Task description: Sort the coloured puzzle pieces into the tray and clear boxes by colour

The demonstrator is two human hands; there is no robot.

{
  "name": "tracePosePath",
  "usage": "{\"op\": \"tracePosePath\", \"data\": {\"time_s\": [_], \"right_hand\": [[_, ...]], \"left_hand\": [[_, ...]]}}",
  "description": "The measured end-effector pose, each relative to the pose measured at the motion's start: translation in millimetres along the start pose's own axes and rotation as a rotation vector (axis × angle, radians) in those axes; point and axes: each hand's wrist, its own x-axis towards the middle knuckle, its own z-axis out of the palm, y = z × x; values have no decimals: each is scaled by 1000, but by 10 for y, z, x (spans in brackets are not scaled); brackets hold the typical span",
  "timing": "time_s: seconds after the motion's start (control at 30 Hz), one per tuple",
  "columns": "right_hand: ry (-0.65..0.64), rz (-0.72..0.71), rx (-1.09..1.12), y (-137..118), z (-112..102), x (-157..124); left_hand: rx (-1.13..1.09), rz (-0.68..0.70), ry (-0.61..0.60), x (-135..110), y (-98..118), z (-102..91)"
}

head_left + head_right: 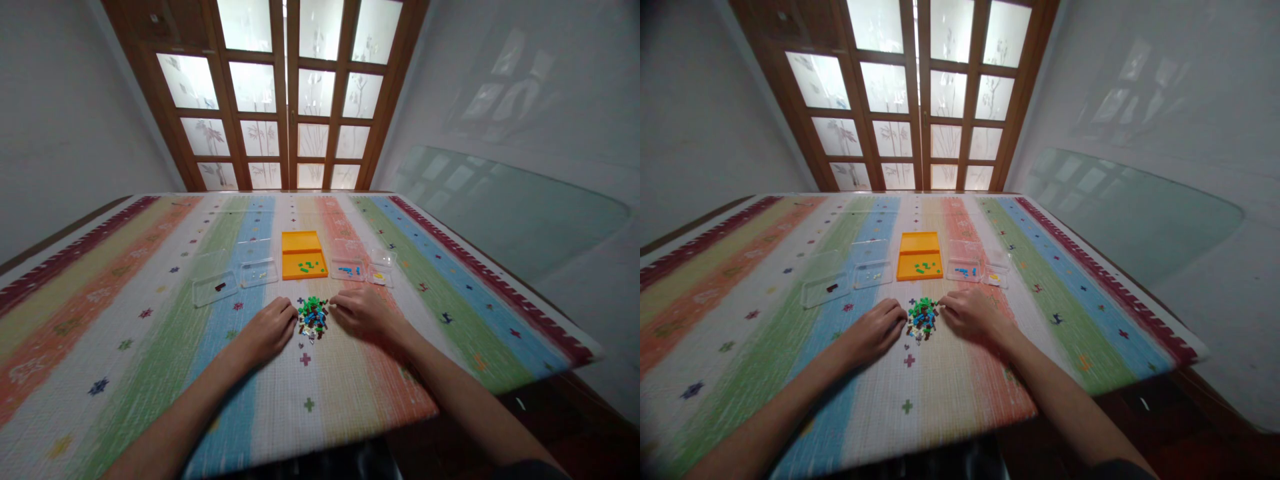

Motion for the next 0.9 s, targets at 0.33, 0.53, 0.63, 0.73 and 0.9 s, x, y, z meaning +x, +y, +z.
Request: {"op": "tracePosePath", "data": {"time_s": [0.33,0.53,0.63,0.73,0.9], "right_hand": [[-32,13,0,-33,-27,3],[-56,14,-8,-34,-17,-6],[-58,9,-7,-25,-11,-8],[-72,8,-5,-17,-7,-7],[-72,-8,8,-14,-4,-5]], "left_hand": [[69,-222,296,-104,-522,-529],[83,-432,310,-272,-892,-741],[90,-462,262,-319,-986,-748],[106,-492,222,-342,-1035,-743],[130,-512,210,-369,-1095,-736]]}}
